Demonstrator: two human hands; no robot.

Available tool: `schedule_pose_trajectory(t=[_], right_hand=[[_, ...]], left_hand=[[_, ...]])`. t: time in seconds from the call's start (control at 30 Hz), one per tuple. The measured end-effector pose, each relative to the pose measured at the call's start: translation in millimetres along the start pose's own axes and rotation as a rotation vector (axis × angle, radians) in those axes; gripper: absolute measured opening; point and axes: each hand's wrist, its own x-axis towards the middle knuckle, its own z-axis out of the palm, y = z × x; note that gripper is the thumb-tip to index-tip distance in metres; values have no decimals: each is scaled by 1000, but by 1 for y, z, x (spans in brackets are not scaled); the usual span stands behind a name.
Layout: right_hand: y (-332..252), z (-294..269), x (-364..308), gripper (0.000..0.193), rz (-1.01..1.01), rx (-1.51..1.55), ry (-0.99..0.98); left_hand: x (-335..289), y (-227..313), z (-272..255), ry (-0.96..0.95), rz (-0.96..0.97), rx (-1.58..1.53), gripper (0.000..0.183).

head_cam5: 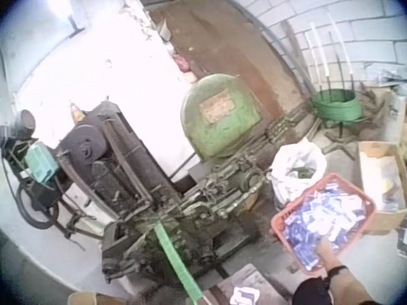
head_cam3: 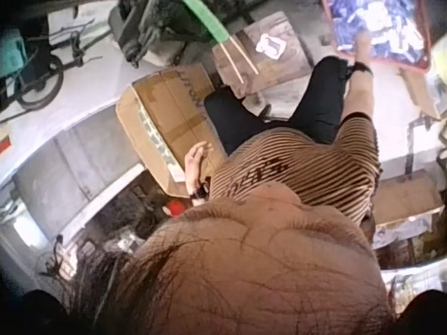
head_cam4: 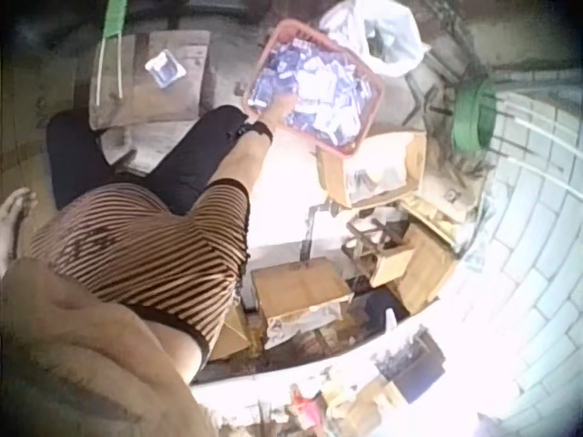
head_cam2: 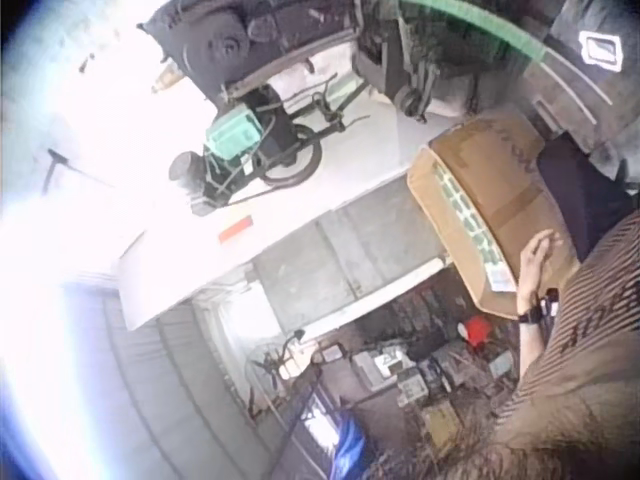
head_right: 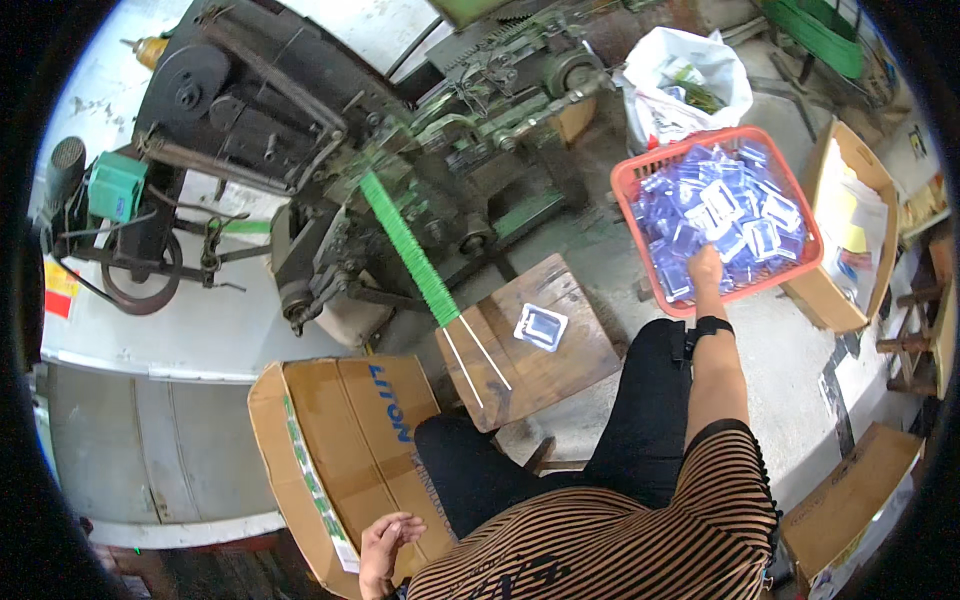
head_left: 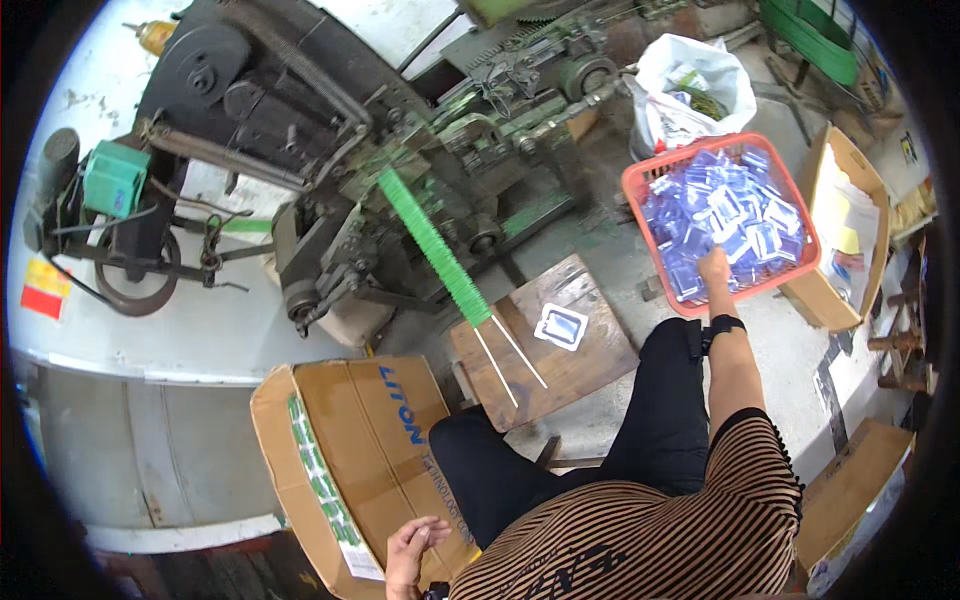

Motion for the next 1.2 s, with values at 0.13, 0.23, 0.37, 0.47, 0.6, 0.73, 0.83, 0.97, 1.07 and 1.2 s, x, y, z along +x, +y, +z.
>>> schedule_pose_trajectory(t=[0.13,0.23,0.37,0.47,0.6,0.73,0.83,0.97,1.07,1.2], right_hand=[[23,24,33,27,-70,187,108],[31,24,56,52,-167,280,-121],[-69,-27,-39,68,35,181,-87],[-61,-31,-40,77,161,73,-25],[3,-7,-1,48,59,457,-94],[15,-27,-8,40,180,861,-298],[23,-32,-31,34,195,983,-295],[-20,-56,-98,26,115,1450,-491],[-62,-59,-150,28,-25,1386,-586],[-109,-39,-214,24,-146,1166,-676]], left_hand=[[10,-4,2,-101,-64,-22,28],[20,-17,1,-141,-105,-66,28],[11,-36,3,-79,-167,-84,30],[18,-34,8,-92,-176,-89,29],[27,-29,14,-103,-176,-114,28],[49,-41,16,-174,-195,-168,30],[58,-41,21,-214,-180,-143,29],[64,-49,24,-245,-168,-154,29],[74,-62,24,-307,-148,-164,27],[71,-73,24,-310,-120,-179,27]])
